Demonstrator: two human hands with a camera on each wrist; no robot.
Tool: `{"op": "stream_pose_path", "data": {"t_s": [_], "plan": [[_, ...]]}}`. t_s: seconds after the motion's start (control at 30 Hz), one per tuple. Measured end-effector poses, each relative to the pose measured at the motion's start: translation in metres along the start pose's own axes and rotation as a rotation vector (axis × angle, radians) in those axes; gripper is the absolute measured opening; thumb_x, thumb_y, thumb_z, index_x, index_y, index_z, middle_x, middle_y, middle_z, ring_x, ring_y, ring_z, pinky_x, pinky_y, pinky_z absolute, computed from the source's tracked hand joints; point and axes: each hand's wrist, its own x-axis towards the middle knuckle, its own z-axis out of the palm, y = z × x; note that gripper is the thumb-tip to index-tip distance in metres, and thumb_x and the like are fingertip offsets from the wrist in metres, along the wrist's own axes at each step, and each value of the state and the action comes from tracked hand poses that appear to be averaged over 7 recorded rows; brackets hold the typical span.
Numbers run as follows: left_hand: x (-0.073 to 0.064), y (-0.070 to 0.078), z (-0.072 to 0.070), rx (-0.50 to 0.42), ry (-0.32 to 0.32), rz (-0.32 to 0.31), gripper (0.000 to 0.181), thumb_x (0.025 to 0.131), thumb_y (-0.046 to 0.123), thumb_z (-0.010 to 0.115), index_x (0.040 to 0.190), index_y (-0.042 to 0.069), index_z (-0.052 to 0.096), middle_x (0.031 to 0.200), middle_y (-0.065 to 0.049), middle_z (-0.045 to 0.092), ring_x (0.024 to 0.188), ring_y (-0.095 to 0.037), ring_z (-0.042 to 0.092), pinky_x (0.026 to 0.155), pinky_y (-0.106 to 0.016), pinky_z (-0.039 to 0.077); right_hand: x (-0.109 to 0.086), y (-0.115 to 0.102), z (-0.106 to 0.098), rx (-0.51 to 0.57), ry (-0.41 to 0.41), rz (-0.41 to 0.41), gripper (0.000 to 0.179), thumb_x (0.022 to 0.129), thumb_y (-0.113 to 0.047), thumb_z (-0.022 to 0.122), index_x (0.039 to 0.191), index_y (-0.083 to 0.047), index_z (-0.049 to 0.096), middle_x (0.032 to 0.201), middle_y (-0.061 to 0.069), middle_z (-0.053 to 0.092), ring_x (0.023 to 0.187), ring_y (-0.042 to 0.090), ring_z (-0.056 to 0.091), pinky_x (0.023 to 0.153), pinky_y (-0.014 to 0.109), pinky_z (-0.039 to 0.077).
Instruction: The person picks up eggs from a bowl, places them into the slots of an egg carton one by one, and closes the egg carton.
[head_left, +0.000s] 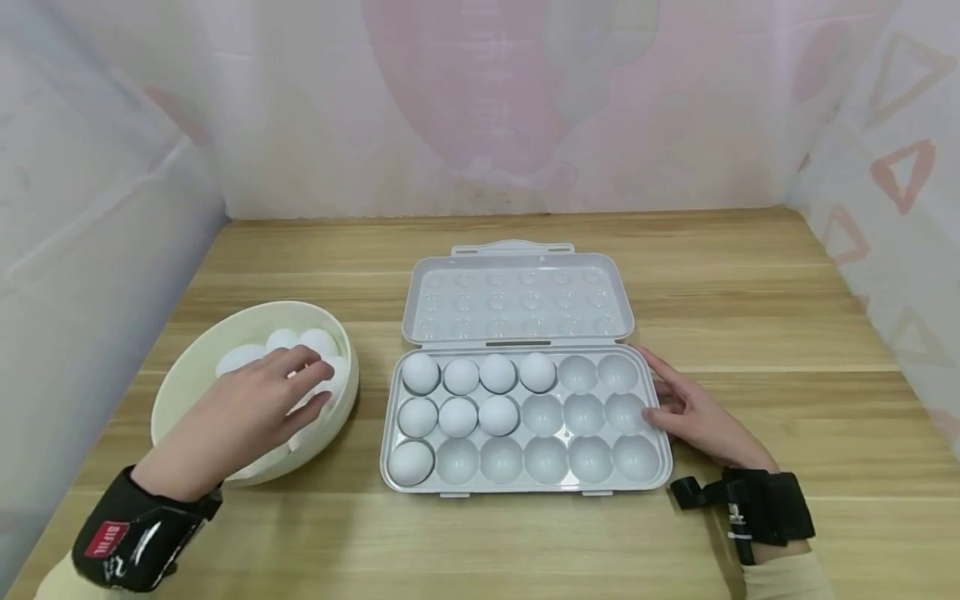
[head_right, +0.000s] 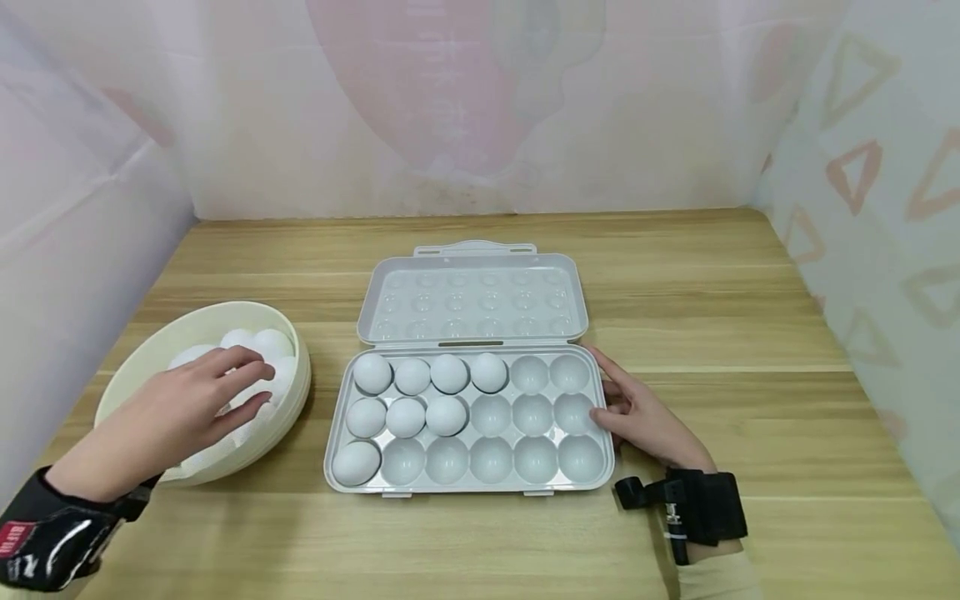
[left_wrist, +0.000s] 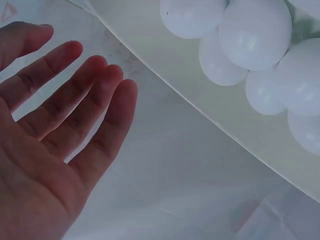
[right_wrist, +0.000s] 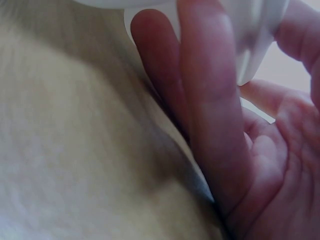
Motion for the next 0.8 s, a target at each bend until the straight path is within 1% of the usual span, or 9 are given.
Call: {"op": "stream_pose_path", "data": {"t_s": [0.13, 0.27, 0.33, 0.4, 0.5, 0.57, 0.67, 0.8], "plan": [[0.001, -0.008, 0.001, -0.012, -0.046, -0.009, 0.023, 0.070, 0.011, 0.069, 0.091, 0.008, 0.060, 0.081, -0.002, 0.055, 0.065, -0.015, 0.048, 0.049, -0.031, 0.046, 0.000, 0.001, 0.000, -0.010, 0.005, 0.002, 0.077, 0.087, -0.010, 0.059, 0.147, -0.028, 0.015, 0.122, 0.036, 0.048, 0.089, 0.032, 0.061, 0.072, 0.032, 0.054], [0.005, -0.014, 0.004, -0.033, -0.089, -0.031, 0.021, 0.072, 0.012, 0.069, 0.091, 0.010, 0.060, 0.079, 0.000, 0.055, 0.065, -0.014, 0.048, 0.046, -0.030, 0.043, 0.001, 0.002, 0.000, -0.013, 0.008, 0.003, 0.077, 0.087, -0.010, 0.059, 0.146, -0.029, 0.015, 0.122, 0.036, 0.049, 0.088, 0.031, 0.062, 0.072, 0.031, 0.054], [0.007, -0.018, 0.006, -0.056, -0.128, -0.053, 0.021, 0.074, 0.013, 0.069, 0.092, 0.010, 0.060, 0.082, -0.001, 0.057, 0.068, -0.016, 0.051, 0.048, -0.032, 0.045, 0.001, 0.002, 0.000, -0.010, 0.008, 0.000, 0.077, 0.087, -0.009, 0.059, 0.147, -0.028, 0.015, 0.122, 0.036, 0.049, 0.088, 0.031, 0.062, 0.072, 0.032, 0.054], [0.010, -0.022, 0.008, -0.092, -0.180, -0.086, 0.022, 0.076, 0.014, 0.069, 0.095, 0.009, 0.060, 0.086, -0.003, 0.058, 0.070, -0.018, 0.054, 0.051, -0.034, 0.047, 0.001, 0.002, 0.000, -0.009, 0.011, -0.003, 0.077, 0.086, -0.009, 0.059, 0.147, -0.026, 0.014, 0.121, 0.036, 0.049, 0.088, 0.031, 0.062, 0.072, 0.032, 0.054], [0.014, -0.029, 0.013, -0.144, -0.257, -0.133, 0.023, 0.079, 0.015, 0.068, 0.099, 0.007, 0.061, 0.092, -0.006, 0.060, 0.075, -0.020, 0.058, 0.058, -0.037, 0.050, 0.001, 0.002, 0.000, -0.008, 0.010, -0.012, 0.078, 0.086, -0.008, 0.059, 0.147, -0.025, 0.014, 0.121, 0.036, 0.049, 0.087, 0.031, 0.062, 0.071, 0.032, 0.054], [0.015, -0.033, 0.016, -0.161, -0.293, -0.154, 0.023, 0.081, 0.016, 0.066, 0.101, 0.007, 0.061, 0.093, -0.006, 0.059, 0.075, -0.020, 0.058, 0.061, -0.037, 0.051, 0.002, 0.002, 0.001, -0.003, 0.006, -0.021, 0.077, 0.086, -0.008, 0.059, 0.147, -0.024, 0.014, 0.121, 0.036, 0.049, 0.085, 0.030, 0.062, 0.071, 0.032, 0.055], [0.017, -0.037, 0.020, -0.168, -0.330, -0.165, 0.023, 0.083, 0.018, 0.064, 0.102, 0.006, 0.062, 0.092, -0.005, 0.059, 0.075, -0.019, 0.059, 0.064, -0.038, 0.051, 0.002, 0.003, 0.001, 0.006, 0.001, -0.032, 0.077, 0.086, -0.007, 0.059, 0.147, -0.024, 0.016, 0.119, 0.034, 0.050, 0.082, 0.029, 0.062, 0.069, 0.032, 0.055], [0.019, -0.039, 0.025, -0.170, -0.354, -0.171, 0.021, 0.084, 0.018, 0.062, 0.102, 0.007, 0.062, 0.088, -0.004, 0.058, 0.072, -0.016, 0.057, 0.064, -0.037, 0.050, 0.001, 0.003, 0.001, 0.016, 0.003, -0.030, 0.078, 0.086, -0.007, 0.059, 0.147, -0.025, 0.016, 0.118, 0.034, 0.050, 0.081, 0.028, 0.062, 0.069, 0.032, 0.055]]}}
